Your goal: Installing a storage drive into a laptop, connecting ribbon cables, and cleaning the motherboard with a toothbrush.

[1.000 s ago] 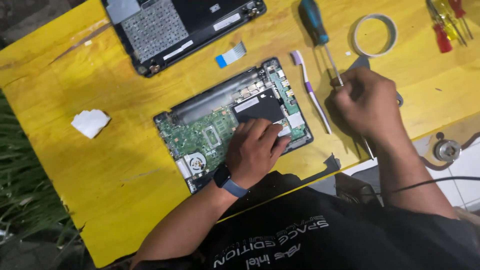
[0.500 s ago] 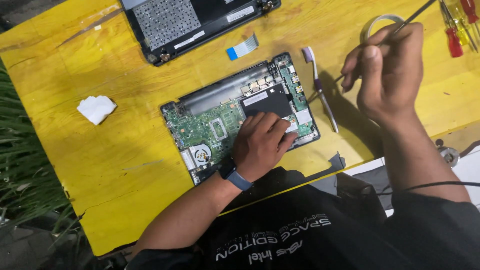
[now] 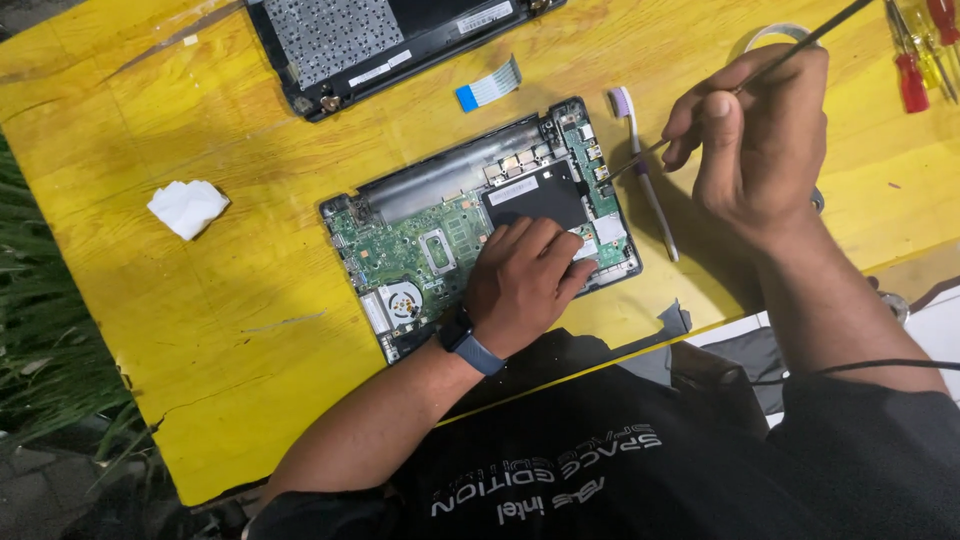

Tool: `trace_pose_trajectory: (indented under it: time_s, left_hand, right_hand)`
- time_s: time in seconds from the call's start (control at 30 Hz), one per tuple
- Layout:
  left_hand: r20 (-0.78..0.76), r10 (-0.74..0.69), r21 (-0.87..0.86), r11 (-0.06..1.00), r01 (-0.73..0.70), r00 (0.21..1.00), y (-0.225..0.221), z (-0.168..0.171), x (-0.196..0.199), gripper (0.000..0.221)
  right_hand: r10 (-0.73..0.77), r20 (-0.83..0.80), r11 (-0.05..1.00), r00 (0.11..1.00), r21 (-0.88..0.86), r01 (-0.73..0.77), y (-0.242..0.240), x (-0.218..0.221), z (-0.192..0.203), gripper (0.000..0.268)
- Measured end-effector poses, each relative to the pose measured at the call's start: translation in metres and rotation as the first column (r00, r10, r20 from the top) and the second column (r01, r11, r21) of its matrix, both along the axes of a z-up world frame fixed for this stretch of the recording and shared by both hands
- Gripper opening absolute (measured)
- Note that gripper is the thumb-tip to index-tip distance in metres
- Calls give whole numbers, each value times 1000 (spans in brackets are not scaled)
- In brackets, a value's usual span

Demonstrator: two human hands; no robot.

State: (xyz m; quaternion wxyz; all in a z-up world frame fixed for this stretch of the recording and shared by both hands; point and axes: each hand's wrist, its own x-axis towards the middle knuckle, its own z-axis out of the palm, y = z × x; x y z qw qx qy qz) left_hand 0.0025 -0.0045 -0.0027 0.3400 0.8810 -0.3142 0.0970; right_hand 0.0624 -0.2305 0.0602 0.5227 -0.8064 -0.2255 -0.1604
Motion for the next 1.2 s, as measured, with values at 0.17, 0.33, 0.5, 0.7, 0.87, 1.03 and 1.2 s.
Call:
trace_pose_trajectory:
  time_s: [0.17, 0.33, 0.5, 0.7, 0.87, 1.03, 1.2]
  left_hand:
    - [11, 5, 11, 1000, -5, 1000, 0, 0, 0, 23]
    - [11, 6, 7, 1000, -6, 1000, 0, -1, 0, 24]
    - [5, 12, 31, 999, -12, 1000, -1, -5, -1, 25]
    - [-1, 3, 26, 1000, -3, 1000, 0, -4, -1, 25]
    - [-4, 15, 21, 1000, -15, 1000, -1, -3, -1, 26]
    - [2, 15, 16, 1000, -15, 1000, -1, -6, -1, 25]
    - [-4, 17, 20, 1000, -17, 1000, -1, -9, -2, 25]
  right_hand:
    - [1, 33, 1000, 999, -21, 0, -1, 0, 0, 16]
    - [1, 13, 1000, 1000, -3, -1, -1, -1, -1, 17]
    - [11, 27, 1000, 1000, 6, -11, -3, 0, -3, 15]
    - [32, 64, 999, 997, 8, -33, -2, 2, -5, 14]
    - [57, 63, 998, 996, -11, -56, -2, 1, -4, 12]
    - [36, 29, 999, 999, 5, -36, -1, 0, -3, 15]
    - [28, 33, 1000, 999, -13, -28, 0, -2, 0, 15]
